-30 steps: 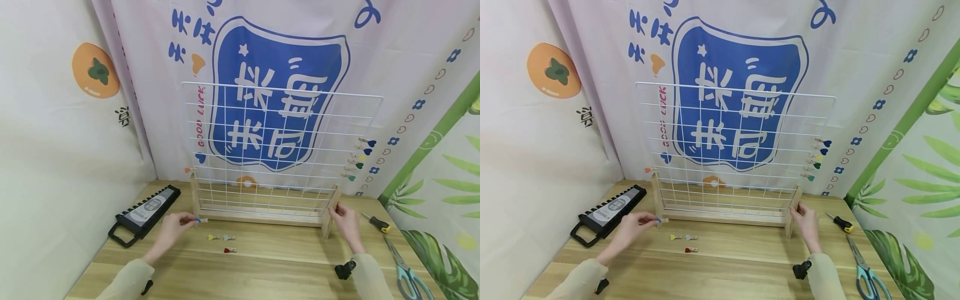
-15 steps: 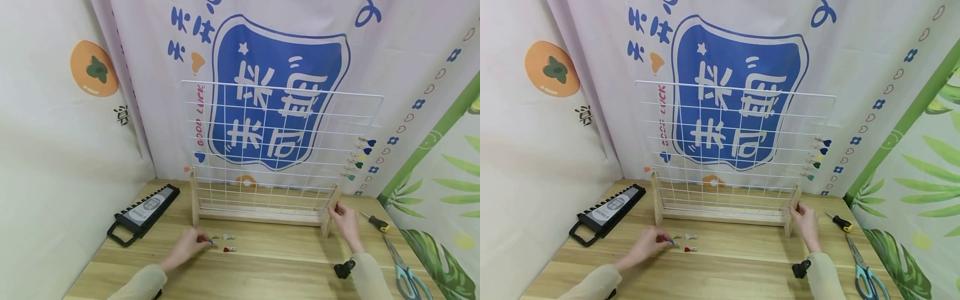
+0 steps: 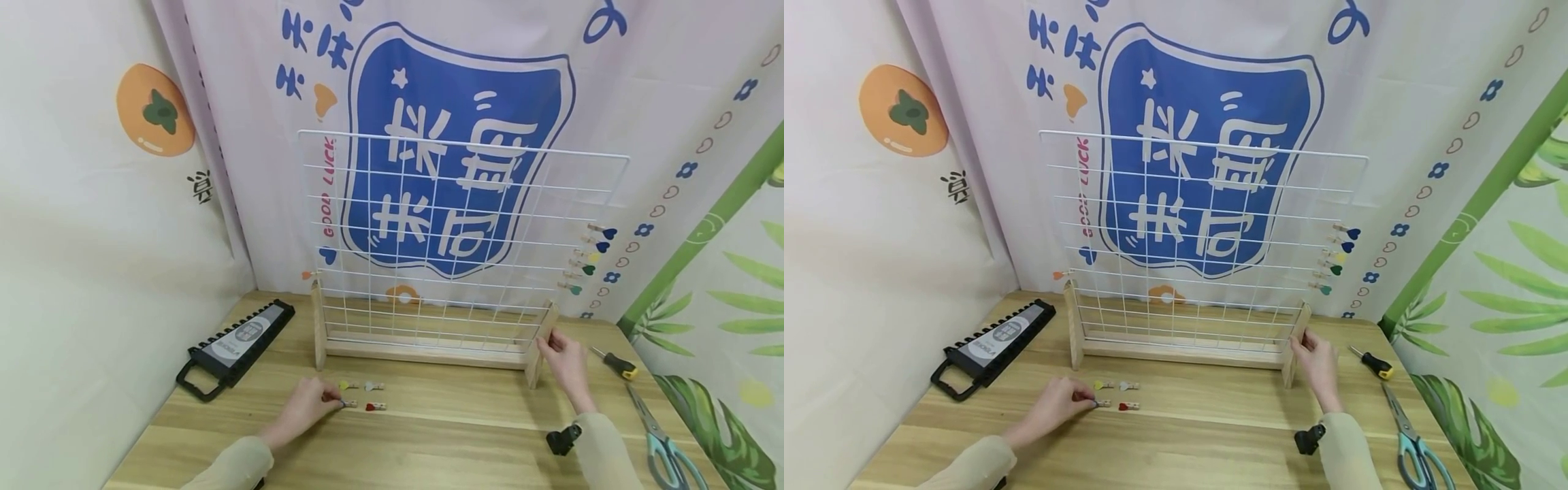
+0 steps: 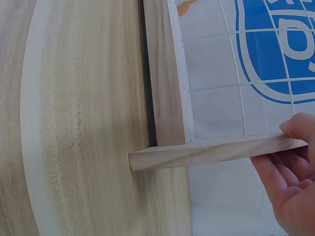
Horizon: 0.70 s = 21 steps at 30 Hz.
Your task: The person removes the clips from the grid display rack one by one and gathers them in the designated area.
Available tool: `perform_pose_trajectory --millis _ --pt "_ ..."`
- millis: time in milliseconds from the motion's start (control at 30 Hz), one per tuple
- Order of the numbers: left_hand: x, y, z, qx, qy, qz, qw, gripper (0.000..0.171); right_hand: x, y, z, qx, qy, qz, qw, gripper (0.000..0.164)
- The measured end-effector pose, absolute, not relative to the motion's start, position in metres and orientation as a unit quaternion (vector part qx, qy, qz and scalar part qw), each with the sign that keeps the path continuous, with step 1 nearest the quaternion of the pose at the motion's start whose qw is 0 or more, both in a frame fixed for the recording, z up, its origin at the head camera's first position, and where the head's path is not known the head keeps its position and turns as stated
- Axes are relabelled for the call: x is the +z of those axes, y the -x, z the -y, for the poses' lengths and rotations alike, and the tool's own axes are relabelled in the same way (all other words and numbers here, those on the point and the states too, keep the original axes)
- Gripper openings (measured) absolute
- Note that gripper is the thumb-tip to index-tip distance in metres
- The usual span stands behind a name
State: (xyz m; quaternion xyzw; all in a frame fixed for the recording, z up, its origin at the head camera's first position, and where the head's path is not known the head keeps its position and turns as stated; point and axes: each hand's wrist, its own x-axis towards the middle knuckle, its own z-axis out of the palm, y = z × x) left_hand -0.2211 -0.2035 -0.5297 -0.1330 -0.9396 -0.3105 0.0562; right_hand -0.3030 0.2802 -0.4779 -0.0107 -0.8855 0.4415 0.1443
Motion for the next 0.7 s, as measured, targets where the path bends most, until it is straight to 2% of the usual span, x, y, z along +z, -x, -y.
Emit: perform_pose_trajectory --millis 200,300,567,700 --pt "-0.510 0.228 0.212 -0.341 0.101 0.932 0.070 0.009 -0.477 0.303 -0.281 0.442 0.011 0.886 0.138 0.042" --pt "-0.488 0.236 0.223 -0.347 0.083 0.928 0.111 0.014 -0.478 0.303 -0.281 0.442 0.010 0.886 0.139 0.042" --pt "-0.420 0.262 0.254 -0.322 0.065 0.908 0.261 0.020 -0.478 0.303 -0.281 0.438 0.005 0.887 0.147 0.041" --pt "-0.398 0.275 0.261 -0.320 0.051 0.898 0.298 0.022 -0.479 0.302 -0.280 0.440 0.002 0.885 0.152 0.039"
